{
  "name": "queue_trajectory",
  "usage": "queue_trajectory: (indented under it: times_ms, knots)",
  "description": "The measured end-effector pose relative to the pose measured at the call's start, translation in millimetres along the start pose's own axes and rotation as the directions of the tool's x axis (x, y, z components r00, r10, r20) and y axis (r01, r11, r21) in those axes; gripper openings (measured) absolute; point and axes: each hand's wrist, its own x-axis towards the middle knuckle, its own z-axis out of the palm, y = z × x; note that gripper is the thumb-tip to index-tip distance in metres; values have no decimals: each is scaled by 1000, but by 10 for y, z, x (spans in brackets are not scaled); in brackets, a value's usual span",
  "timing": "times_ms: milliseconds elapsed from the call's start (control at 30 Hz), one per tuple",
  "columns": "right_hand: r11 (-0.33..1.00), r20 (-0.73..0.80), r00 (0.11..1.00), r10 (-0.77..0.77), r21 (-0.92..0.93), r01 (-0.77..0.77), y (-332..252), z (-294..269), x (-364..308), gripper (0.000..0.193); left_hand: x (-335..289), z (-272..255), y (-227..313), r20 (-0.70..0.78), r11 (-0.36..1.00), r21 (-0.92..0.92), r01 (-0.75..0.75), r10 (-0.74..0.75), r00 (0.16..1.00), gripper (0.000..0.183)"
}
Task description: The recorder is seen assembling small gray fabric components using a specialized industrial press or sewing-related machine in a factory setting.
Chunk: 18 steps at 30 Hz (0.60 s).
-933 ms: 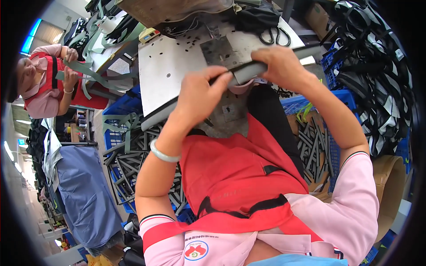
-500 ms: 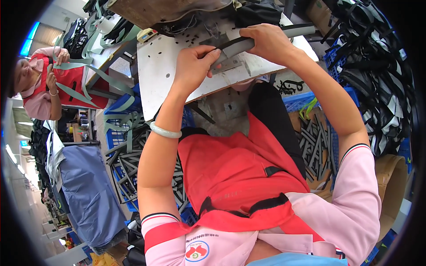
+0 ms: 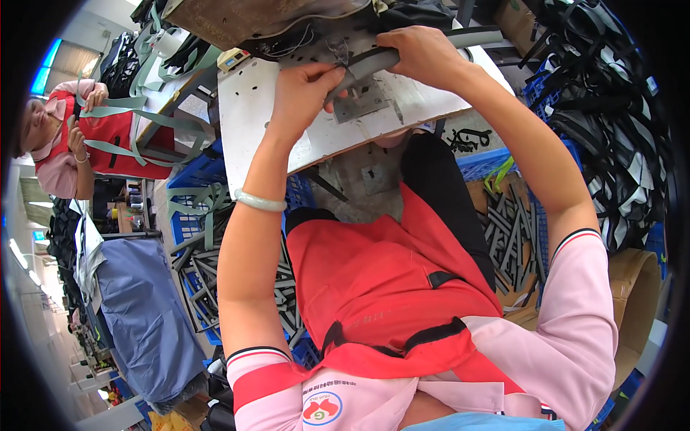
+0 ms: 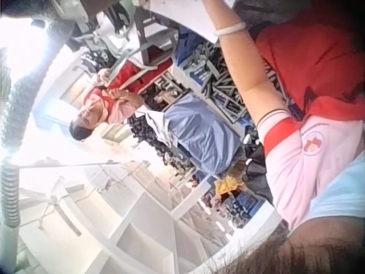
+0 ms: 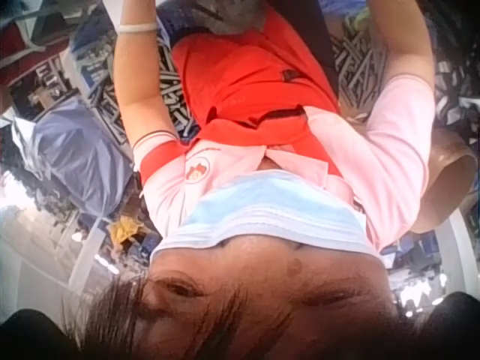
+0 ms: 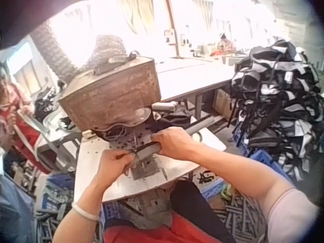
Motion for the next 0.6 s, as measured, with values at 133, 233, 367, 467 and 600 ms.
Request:
queue_trajectory:
  times_ms: [133, 233, 367, 467, 600]
  knots:
    - [998, 34, 997, 63, -33, -62, -8, 12, 94, 40, 59, -6, -11, -13, 999, -25, 47, -47, 999, 25]
    - [997, -40, 997, 69, -27, -70, -26, 4, -40, 37, -61, 2, -9, -26, 995, -92, 33, -36, 999, 26]
    - [966, -76, 963, 259, 33, -257, -10, -244, -254, 37, -121, -355, -148, -183, 997, -34, -68, 60, 981, 24]
    - [949, -95, 954, -283, 117, 293, -665, -151, -653, 17, -308, -245, -218, 16, 916, 364, -171, 178, 984, 24]
    - [742, -114, 734, -670, -71, 666, -1485, 440, -1035, 12, -542, 392, 55, 191, 980, 157, -119, 88, 978, 22]
